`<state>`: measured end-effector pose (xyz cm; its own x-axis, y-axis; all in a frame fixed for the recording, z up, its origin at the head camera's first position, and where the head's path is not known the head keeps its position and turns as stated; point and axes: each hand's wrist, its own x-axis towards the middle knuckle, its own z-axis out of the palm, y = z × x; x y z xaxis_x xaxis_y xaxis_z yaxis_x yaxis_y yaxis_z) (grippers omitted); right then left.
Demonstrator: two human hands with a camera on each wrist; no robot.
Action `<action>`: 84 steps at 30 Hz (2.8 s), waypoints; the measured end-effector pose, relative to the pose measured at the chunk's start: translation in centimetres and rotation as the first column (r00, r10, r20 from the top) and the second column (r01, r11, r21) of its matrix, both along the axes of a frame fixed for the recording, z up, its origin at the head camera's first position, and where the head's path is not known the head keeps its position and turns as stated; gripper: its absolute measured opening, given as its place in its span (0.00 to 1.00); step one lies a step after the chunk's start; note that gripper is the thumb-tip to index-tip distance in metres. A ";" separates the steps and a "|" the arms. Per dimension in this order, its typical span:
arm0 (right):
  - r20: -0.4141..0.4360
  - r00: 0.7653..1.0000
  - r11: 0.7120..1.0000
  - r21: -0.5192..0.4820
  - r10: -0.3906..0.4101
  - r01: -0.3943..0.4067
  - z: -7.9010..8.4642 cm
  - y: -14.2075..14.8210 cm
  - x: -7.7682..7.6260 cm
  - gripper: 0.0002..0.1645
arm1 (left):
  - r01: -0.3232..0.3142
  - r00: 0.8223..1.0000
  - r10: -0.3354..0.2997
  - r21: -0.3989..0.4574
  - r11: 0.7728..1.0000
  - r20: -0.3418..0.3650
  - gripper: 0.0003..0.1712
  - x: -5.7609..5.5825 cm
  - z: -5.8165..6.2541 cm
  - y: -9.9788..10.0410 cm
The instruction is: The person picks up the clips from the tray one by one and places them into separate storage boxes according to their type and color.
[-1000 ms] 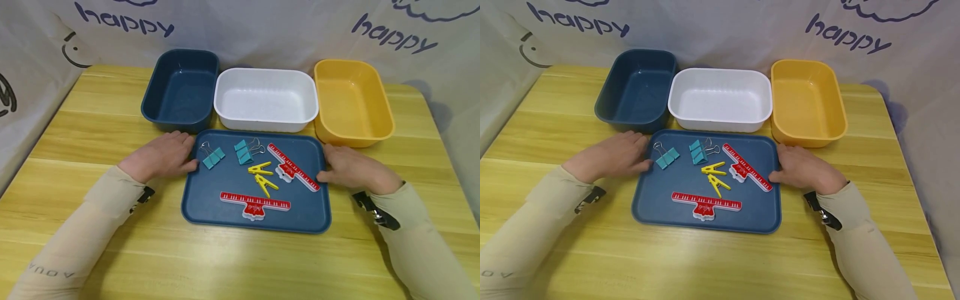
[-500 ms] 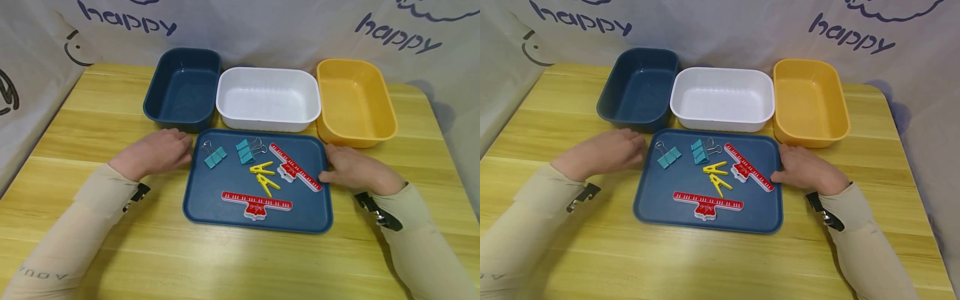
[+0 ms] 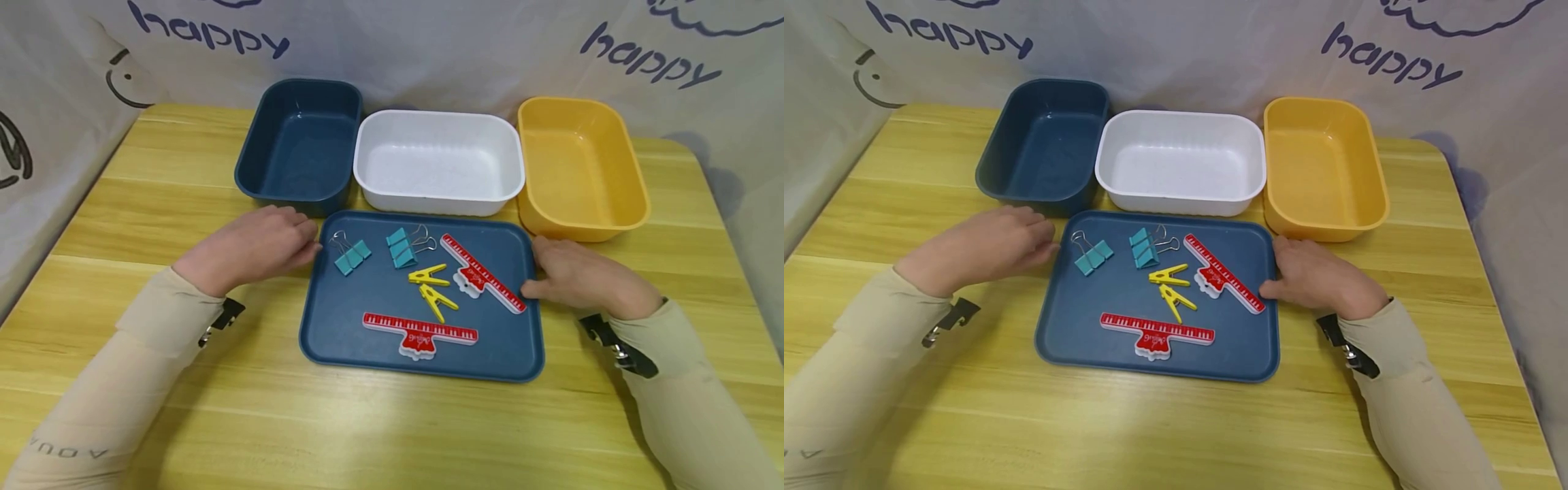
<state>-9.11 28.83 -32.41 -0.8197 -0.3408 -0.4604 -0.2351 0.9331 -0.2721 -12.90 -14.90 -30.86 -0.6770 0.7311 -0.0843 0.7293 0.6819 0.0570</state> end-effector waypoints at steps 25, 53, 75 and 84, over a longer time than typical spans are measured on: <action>0.008 1.000 1.000 0.005 -0.003 0.003 0.0 0.1 0.0 0.35 | 0.082 0.984 -0.055 0.153 0.985 -0.172 0.07 -1.3 1.9 -0.9; 0.010 1.000 1.000 0.009 -0.023 0.023 0.1 0.0 0.1 0.36 | -0.119 0.914 0.249 0.375 0.919 -0.321 0.36 -4.6 1.2 -2.8; -0.004 1.000 1.000 0.011 -0.019 0.019 -0.1 0.1 0.1 0.31 | -0.463 0.871 0.491 0.373 0.804 0.024 0.56 -7.6 0.4 -3.3; -0.018 1.000 1.000 0.001 -0.014 0.014 -0.1 0.0 0.1 0.30 | -0.493 0.857 0.506 0.434 0.755 0.092 0.61 -8.0 -0.3 -3.8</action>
